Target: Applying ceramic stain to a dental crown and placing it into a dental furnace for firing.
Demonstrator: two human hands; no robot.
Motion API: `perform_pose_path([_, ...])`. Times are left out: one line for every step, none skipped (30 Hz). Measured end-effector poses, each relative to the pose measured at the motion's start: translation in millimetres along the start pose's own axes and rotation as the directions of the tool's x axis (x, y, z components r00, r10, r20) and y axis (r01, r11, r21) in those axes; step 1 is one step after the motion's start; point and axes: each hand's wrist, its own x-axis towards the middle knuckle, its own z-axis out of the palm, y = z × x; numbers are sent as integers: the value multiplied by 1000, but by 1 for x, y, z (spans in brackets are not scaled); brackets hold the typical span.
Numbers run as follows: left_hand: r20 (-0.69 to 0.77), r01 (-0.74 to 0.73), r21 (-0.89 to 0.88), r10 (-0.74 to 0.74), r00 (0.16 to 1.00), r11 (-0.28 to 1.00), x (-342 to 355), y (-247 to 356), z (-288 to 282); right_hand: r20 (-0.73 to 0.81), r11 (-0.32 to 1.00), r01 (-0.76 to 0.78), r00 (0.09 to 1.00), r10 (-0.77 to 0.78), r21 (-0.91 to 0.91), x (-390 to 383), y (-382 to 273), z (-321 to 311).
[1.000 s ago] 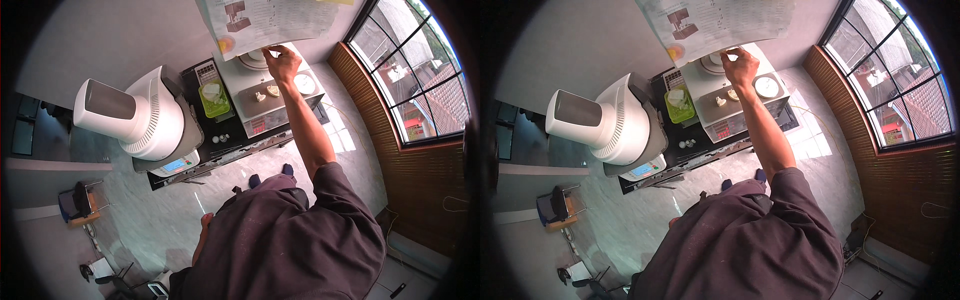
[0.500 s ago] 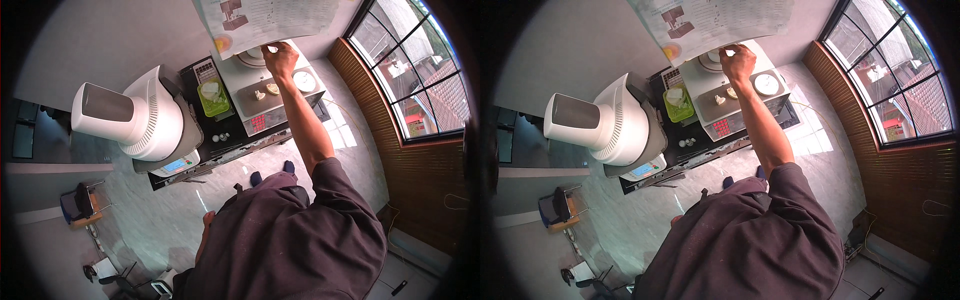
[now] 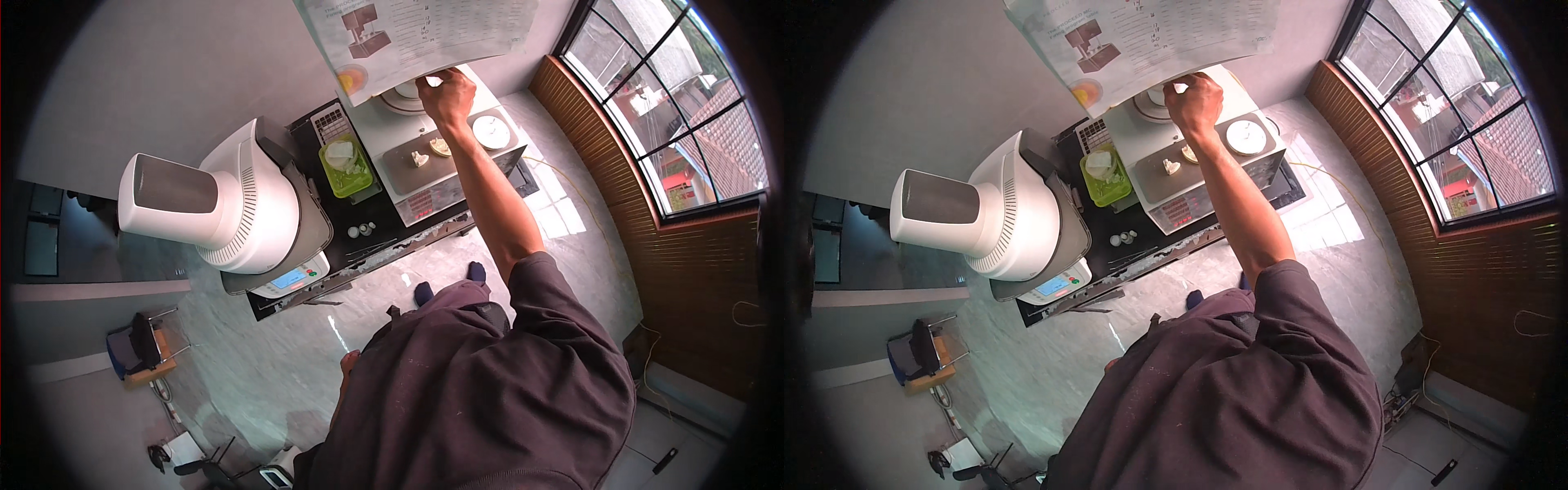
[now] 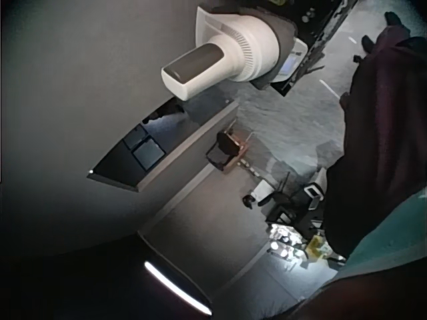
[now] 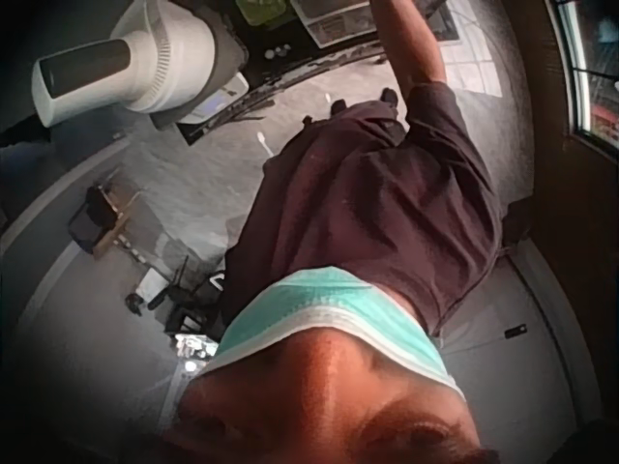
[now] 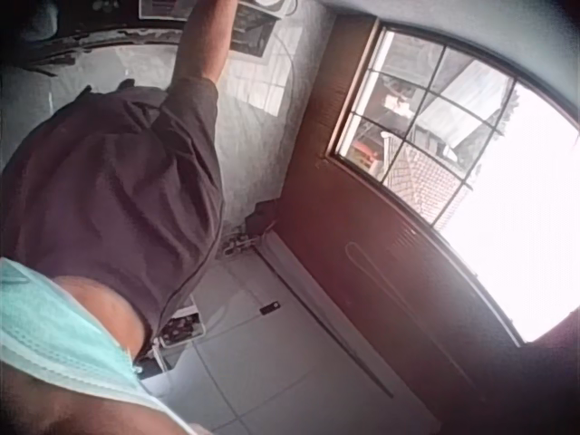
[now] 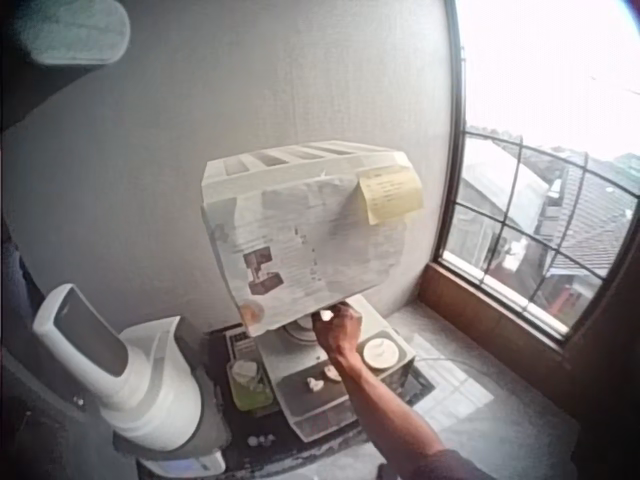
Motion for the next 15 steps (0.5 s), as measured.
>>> perform_pose_path([0,0,2,0,1000,1000,2,-1,-1,17,999,37,999,-38,36,0,-1,-1])
perform_pose_path([30,30,21,-31,999,999,3,-2,-2,16,998,43,999,-44,40,0,-2,-1])
perform_pose_path([58,60,41,-63,996,997,4,-3,-3,-3,1000,20,1000,-20,13,-1,-2,-2])
perform_pose_path([57,60,42,-63,996,997,4,-4,-3,15,998,48,999,-48,44,-1,-3,-2])
perform_pose_path([-14,46,63,-45,999,997,3,-6,-3,19,998,63,998,-63,19,-1,-3,-3])
perform_pose_path([-84,33,85,-26,996,996,3,-7,-3,2,998,46,999,-46,-38,-1,-3,-3])
perform_pose_path([-84,32,86,-25,996,996,3,-7,-4,21,997,77,997,-77,-5,-1,-3,-3])
perform_pose_path([-39,30,47,-29,999,998,3,-7,-4,21,997,81,996,-81,-8,-2,-3,-3])
perform_pose_path([7,30,8,-30,1000,1000,3,-7,-5,2,998,55,998,-55,-43,-1,-2,-2])
perform_pose_path([6,29,9,-29,1000,1000,3,-6,-6,20,996,85,996,-85,-11,-1,-2,-2])
perform_pose_path([23,12,13,-13,1000,1000,4,-5,-6,11,996,90,996,-90,-13,0,-2,-1])
perform_pose_path([41,-4,16,4,999,1000,4,-4,-6,-10,997,49,999,-50,-56,0,-2,-1])
perform_pose_path([41,-6,17,6,999,1000,4,-4,-7,0,995,96,995,-96,-15,1,-2,0])
perform_pose_path([26,-5,53,4,1000,999,4,-4,-7,-9,994,104,995,-104,-28,1,-2,1])
perform_pose_path([10,-4,88,3,1000,996,4,-3,-7,-33,995,67,997,-69,-77,2,-2,1])
